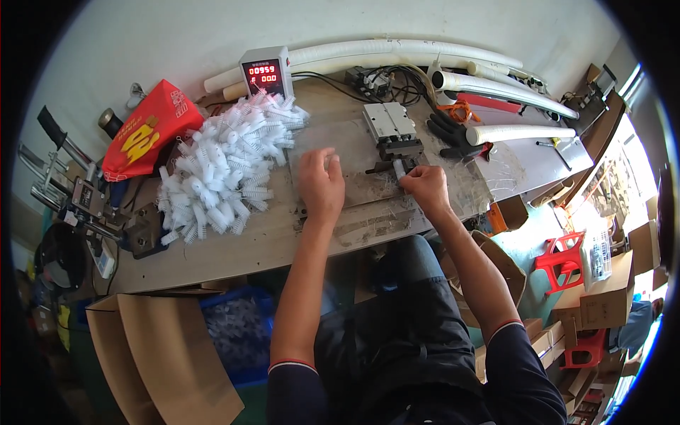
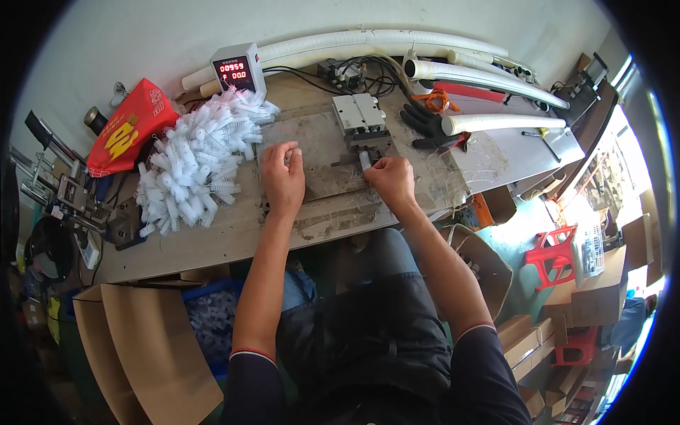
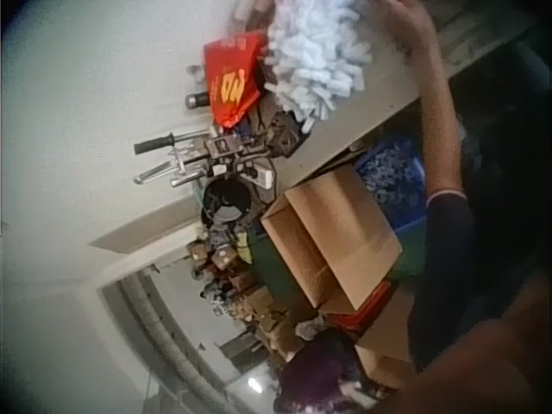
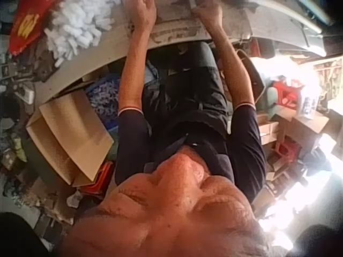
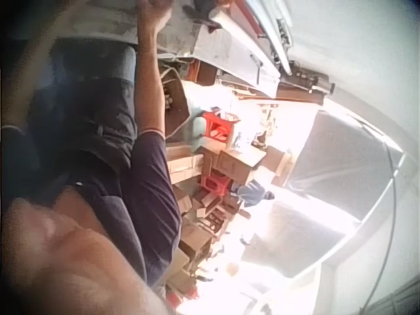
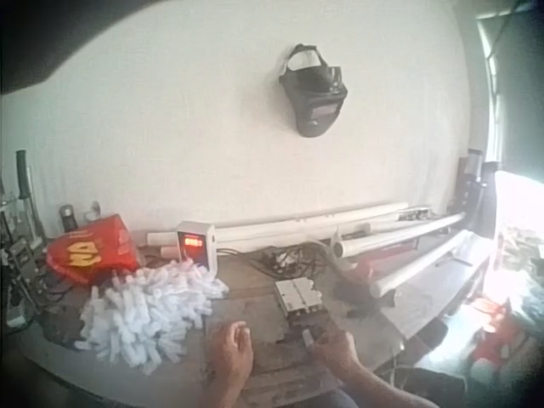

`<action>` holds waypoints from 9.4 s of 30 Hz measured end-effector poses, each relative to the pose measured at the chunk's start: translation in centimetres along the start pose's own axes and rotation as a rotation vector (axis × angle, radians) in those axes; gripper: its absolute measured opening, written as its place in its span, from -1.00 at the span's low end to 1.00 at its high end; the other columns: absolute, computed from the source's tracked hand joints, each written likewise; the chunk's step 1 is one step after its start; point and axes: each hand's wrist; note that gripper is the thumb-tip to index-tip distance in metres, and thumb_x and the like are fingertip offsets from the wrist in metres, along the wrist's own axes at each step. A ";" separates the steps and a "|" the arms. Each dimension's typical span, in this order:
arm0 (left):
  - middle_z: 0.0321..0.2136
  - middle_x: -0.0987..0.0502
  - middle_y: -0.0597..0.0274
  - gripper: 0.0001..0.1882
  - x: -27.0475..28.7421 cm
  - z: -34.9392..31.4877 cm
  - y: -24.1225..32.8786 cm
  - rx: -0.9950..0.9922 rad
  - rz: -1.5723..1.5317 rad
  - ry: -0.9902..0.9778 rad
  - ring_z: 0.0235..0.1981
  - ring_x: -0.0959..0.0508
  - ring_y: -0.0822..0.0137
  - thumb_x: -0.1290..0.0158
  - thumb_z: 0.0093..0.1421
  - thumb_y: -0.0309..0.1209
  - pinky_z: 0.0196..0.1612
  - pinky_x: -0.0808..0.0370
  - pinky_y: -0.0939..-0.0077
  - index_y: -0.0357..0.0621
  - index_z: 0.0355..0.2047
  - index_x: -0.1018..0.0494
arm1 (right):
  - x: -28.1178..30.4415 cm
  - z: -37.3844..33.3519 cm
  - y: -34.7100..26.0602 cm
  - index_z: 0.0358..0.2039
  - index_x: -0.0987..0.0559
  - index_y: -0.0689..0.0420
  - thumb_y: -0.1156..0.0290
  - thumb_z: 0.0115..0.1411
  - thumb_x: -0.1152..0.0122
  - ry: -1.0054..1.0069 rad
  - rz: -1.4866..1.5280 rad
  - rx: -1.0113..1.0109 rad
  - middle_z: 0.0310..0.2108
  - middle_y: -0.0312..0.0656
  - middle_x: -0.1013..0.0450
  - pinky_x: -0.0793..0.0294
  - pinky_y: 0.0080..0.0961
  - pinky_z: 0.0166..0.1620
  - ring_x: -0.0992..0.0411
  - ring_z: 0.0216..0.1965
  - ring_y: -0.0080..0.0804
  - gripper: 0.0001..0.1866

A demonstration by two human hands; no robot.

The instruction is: The person is inserting white brushes into clear plastic sleeves using a mechanical guide.

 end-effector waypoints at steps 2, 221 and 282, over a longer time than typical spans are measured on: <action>-0.19 -0.56 0.05 -0.84 0.1 -0.1 0.2 0.053 -0.022 -0.030 -0.16 -0.58 0.00 -0.13 0.26 -0.46 -0.13 -0.54 0.19 -0.16 -0.15 -0.54 | -0.2 -0.5 -0.3 -0.55 -0.71 0.20 0.33 -0.11 -0.36 0.034 0.000 -0.011 -0.63 -0.08 -0.57 -0.55 -0.35 -0.35 -0.57 -0.56 -0.30 -0.82; -0.38 -0.55 0.32 -0.86 6.3 -2.8 -1.2 0.347 -0.337 0.437 -0.56 -0.39 0.61 0.09 0.49 -0.45 -0.58 -0.32 0.69 -0.21 -0.04 -0.39 | -8.3 -2.5 -7.7 -0.46 -0.62 0.09 0.47 0.04 -0.22 -0.095 -0.362 1.088 -0.28 -0.15 -0.43 -0.47 -0.22 -0.01 -0.41 -0.07 -0.13 -0.95; -0.28 -0.65 0.11 -0.88 0.7 -1.7 0.9 -0.085 0.178 0.155 -0.29 -0.63 0.01 0.01 0.43 -0.43 -0.24 -0.52 0.16 -0.17 -0.13 -0.47 | -1.5 -2.6 0.5 -0.54 -0.59 0.16 0.25 0.13 -0.18 0.213 -0.165 0.245 -0.54 0.09 -0.53 -0.51 0.01 -0.25 -0.54 -0.41 0.17 -0.75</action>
Point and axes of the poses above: each hand's wrist, its own z-axis towards the middle knuckle, its own x-axis out of the back of the hand, y = z × x
